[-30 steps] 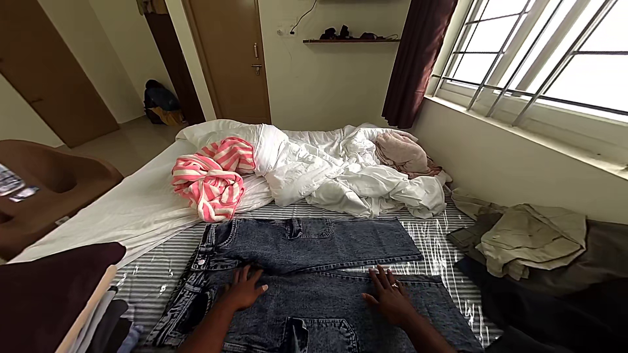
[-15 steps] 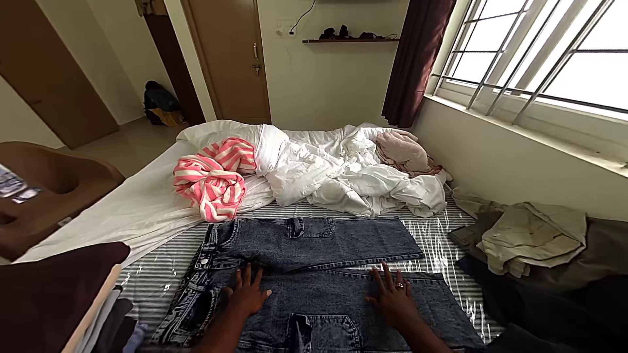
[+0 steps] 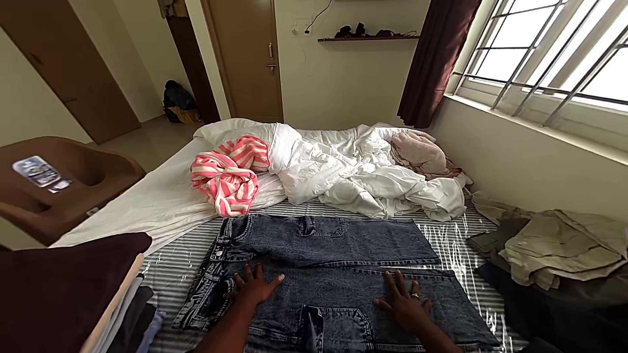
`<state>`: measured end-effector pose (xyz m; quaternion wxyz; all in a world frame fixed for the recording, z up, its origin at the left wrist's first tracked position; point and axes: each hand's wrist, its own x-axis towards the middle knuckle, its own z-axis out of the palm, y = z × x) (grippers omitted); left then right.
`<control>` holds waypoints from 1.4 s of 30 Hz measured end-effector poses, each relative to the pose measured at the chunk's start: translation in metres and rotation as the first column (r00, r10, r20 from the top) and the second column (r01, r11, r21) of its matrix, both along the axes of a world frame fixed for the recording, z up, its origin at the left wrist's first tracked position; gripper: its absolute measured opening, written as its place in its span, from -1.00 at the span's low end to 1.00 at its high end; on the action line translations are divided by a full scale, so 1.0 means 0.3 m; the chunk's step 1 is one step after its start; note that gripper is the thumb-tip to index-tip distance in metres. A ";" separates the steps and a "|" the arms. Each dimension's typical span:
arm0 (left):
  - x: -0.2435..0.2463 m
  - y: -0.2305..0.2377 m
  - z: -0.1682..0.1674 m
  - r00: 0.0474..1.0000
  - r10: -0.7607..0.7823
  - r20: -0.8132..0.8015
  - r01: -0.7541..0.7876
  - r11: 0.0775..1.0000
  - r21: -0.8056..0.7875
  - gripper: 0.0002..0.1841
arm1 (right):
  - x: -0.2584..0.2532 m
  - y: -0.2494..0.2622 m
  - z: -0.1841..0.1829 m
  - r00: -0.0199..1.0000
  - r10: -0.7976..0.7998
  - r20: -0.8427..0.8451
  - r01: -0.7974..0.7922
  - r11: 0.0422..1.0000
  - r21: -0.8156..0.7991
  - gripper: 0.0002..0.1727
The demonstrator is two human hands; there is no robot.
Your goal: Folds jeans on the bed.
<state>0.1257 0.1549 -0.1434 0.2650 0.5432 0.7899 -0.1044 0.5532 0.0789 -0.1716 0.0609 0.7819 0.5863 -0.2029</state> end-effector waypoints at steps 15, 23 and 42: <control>-0.057 0.127 0.133 0.984 -0.018 0.180 -0.036 0.955 0.294 -0.42 | 0.050 0.060 -0.006 0.992 0.126 -0.010 -0.125 0.988 0.096 -0.07; -0.201 0.255 0.104 0.956 -0.027 0.291 -0.154 0.801 0.579 -0.60 | 0.140 0.158 0.028 0.989 -0.029 0.148 0.001 0.983 0.185 -0.34; -0.568 0.775 0.026 0.924 -0.370 0.091 0.330 0.896 0.298 -0.48 | 0.500 0.696 0.074 0.998 -0.034 0.049 0.018 0.958 0.287 -0.37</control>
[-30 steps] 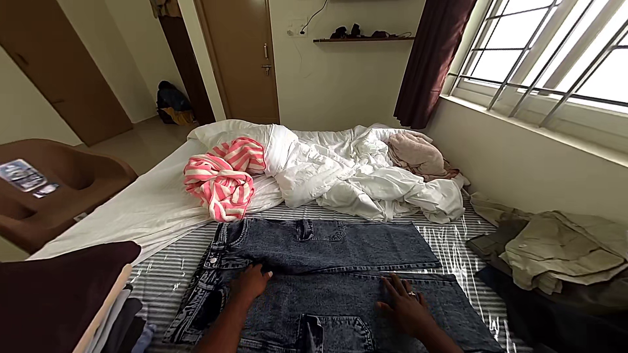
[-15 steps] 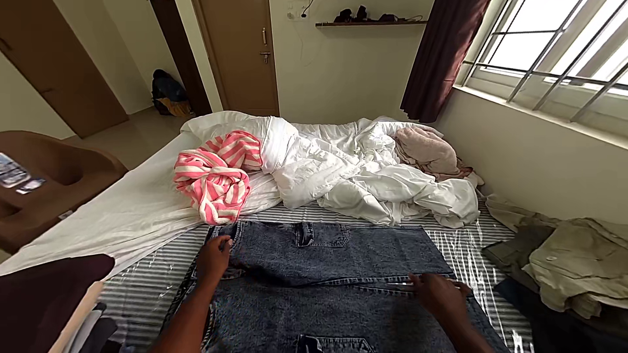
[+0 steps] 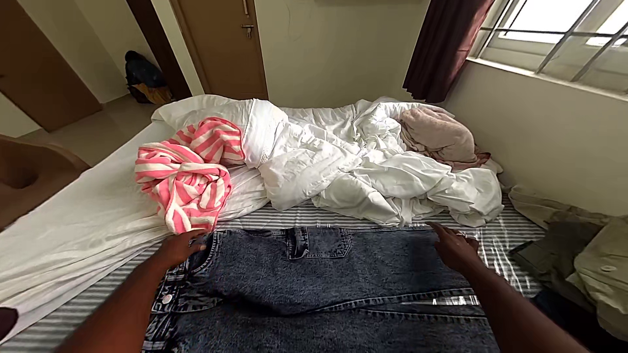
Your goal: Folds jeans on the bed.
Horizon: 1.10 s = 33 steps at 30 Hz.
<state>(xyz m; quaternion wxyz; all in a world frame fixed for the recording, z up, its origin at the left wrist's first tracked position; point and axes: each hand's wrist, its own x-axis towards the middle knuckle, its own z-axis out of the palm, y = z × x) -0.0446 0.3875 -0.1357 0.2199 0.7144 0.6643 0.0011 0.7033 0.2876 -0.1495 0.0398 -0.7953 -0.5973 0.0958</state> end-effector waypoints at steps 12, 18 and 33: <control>0.015 -0.055 0.159 0.959 0.282 -0.027 -0.278 0.956 0.097 -0.72 | 0.048 0.017 0.105 0.986 0.023 0.168 -0.026 1.000 0.016 -0.79; 0.078 -0.204 0.239 0.908 0.391 0.148 -0.416 0.802 0.428 -0.76 | 0.019 -0.137 0.329 0.995 -0.065 0.078 0.014 0.850 0.527 -0.81; -0.156 -0.857 0.127 0.989 0.006 0.148 -0.006 1.000 0.000 -0.60 | 0.052 -0.970 0.151 0.965 0.012 -0.263 -0.105 0.933 -0.344 -0.75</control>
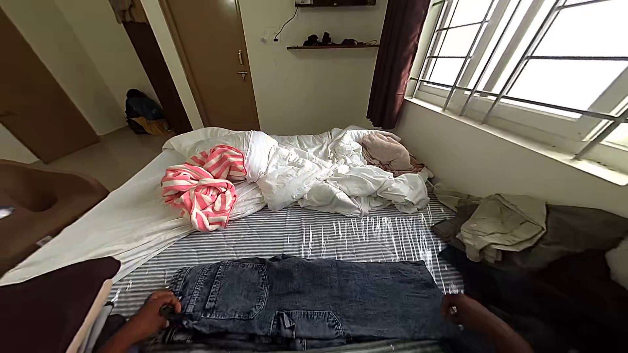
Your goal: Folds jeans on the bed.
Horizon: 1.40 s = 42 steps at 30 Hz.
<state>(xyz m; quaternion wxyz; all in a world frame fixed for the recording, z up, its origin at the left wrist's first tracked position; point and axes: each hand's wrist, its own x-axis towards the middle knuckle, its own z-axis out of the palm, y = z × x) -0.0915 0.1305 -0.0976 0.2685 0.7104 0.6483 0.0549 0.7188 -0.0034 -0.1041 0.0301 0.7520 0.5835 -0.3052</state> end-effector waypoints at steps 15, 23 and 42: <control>0.168 0.059 -0.147 0.541 0.831 0.133 -0.796 0.556 -0.237 -0.06 | 0.010 0.160 -0.204 0.846 -0.532 -0.029 0.533 0.844 0.065 0.00; 0.178 0.068 -0.162 0.514 0.842 0.164 -0.788 0.538 -0.299 -0.07 | -0.045 0.245 -0.153 0.908 -0.337 -0.248 0.329 0.941 -0.078 -0.27; 0.173 0.120 -0.152 0.574 0.798 0.182 -0.809 0.587 -0.019 -0.18 | 0.000 0.243 -0.165 0.900 -0.435 0.023 0.428 0.893 0.137 -0.22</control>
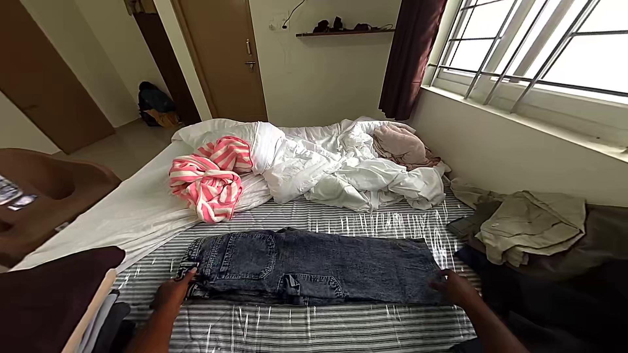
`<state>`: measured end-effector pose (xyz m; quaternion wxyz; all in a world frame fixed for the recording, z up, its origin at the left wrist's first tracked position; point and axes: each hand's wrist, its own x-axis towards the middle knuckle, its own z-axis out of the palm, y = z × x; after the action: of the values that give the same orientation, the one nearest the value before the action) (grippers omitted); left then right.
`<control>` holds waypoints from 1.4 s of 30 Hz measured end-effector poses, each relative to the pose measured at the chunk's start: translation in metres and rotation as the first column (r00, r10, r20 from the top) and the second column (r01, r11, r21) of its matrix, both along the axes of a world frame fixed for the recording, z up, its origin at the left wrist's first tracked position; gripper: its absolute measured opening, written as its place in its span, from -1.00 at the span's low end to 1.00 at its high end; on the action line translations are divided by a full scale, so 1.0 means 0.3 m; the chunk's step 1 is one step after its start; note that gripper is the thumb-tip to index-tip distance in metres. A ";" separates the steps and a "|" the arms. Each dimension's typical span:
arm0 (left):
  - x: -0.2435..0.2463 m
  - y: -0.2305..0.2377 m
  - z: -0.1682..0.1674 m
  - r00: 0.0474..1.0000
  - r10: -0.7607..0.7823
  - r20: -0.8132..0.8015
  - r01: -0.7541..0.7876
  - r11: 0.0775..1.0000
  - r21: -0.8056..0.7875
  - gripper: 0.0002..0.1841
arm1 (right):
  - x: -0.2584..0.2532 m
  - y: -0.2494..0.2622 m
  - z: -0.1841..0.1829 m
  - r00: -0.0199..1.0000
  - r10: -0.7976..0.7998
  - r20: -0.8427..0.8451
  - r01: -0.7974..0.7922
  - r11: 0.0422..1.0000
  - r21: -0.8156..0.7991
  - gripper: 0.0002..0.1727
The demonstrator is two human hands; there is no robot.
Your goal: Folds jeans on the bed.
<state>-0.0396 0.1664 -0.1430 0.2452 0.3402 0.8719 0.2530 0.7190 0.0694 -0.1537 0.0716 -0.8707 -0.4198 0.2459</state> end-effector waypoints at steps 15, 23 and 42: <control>0.100 0.009 0.093 0.823 0.183 0.539 -0.391 0.869 0.302 -0.43 | 0.006 -0.013 0.067 0.950 -0.181 -0.255 0.293 0.801 0.522 -0.67; -0.012 -0.096 -0.010 0.903 0.122 0.411 -0.131 0.991 -0.006 -0.28 | 0.057 -0.030 -0.057 0.993 -0.113 -0.040 0.116 0.988 0.097 -0.58; -0.019 -0.114 -0.014 0.907 0.160 0.389 -0.147 0.987 -0.065 -0.39 | 0.107 -0.026 -0.017 0.988 -0.015 -0.156 0.015 1.000 -0.004 -0.49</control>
<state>-0.0455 0.1320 -0.1474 0.4002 0.2087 0.8332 0.3195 0.7510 0.0618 -0.1588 0.1047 -0.8521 -0.4059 0.3134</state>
